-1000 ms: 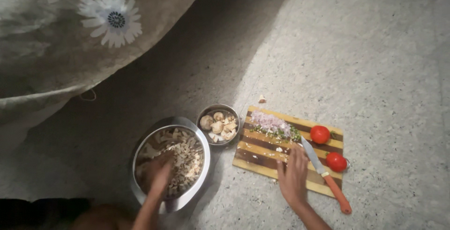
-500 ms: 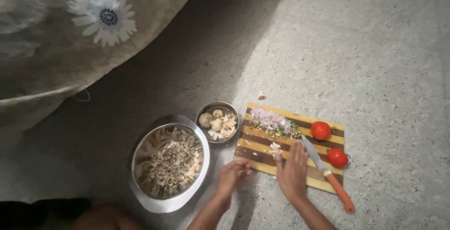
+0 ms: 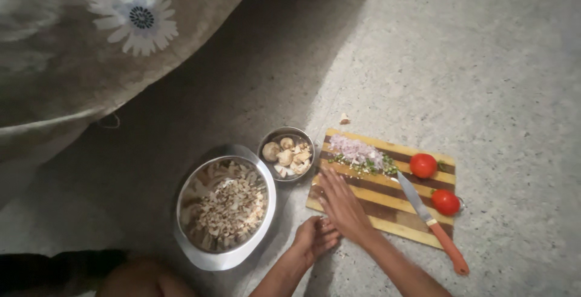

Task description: The person chops mushrooms on a wooden cutting board using a knife and places the pieces into a metal bowl.

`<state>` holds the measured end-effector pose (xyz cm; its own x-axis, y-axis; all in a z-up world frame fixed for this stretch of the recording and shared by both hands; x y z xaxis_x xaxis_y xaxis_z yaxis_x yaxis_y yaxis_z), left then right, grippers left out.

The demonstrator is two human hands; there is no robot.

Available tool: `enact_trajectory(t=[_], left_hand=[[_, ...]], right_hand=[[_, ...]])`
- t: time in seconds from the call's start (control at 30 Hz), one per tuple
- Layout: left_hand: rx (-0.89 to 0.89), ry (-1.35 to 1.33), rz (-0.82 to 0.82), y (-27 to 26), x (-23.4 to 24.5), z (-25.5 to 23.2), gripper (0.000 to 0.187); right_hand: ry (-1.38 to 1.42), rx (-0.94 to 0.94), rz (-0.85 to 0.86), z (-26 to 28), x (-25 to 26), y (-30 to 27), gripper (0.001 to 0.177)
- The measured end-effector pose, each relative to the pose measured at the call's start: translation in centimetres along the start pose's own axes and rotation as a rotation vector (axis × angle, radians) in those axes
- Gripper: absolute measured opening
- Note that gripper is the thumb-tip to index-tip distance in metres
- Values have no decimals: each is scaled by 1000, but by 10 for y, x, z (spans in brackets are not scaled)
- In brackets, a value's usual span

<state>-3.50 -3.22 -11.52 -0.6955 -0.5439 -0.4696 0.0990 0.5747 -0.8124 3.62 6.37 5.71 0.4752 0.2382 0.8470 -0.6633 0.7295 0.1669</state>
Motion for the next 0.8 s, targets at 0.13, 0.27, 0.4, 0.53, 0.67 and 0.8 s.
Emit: enact_trajectory(t=[0.13, 0.27, 0.4, 0.53, 0.67, 0.8], left_hand=[[0, -86, 72, 14, 1, 3, 36], [0, -56, 78, 16, -2, 2, 45], [8, -74, 73, 13, -2, 4, 45], [44, -148, 90, 3, -13, 2, 46], [35, -147, 135, -10, -32, -10, 41], [-33, -257, 237, -8, -52, -36, 47]], right_hand=[[-104, 165, -47, -8, -4, -2, 51], [-229, 232, -47, -23, 2, -36, 54], [-230, 73, -20, -54, 20, -56, 49], [-182, -113, -70, -67, 41, -50, 26], [222, -524, -50, -57, 51, -37, 16], [491, -290, 47, 24, 53, -22, 23]])
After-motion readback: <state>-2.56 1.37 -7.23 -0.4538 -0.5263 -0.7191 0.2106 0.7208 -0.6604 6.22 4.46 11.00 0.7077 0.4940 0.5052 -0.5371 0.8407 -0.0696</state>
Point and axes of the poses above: each hand's wrist, its own y-axis towards the middle knuckle, its own x-axis out of the back of the hand, z = x × y, the point moved 7 cm from there along y, towards the middle knuckle
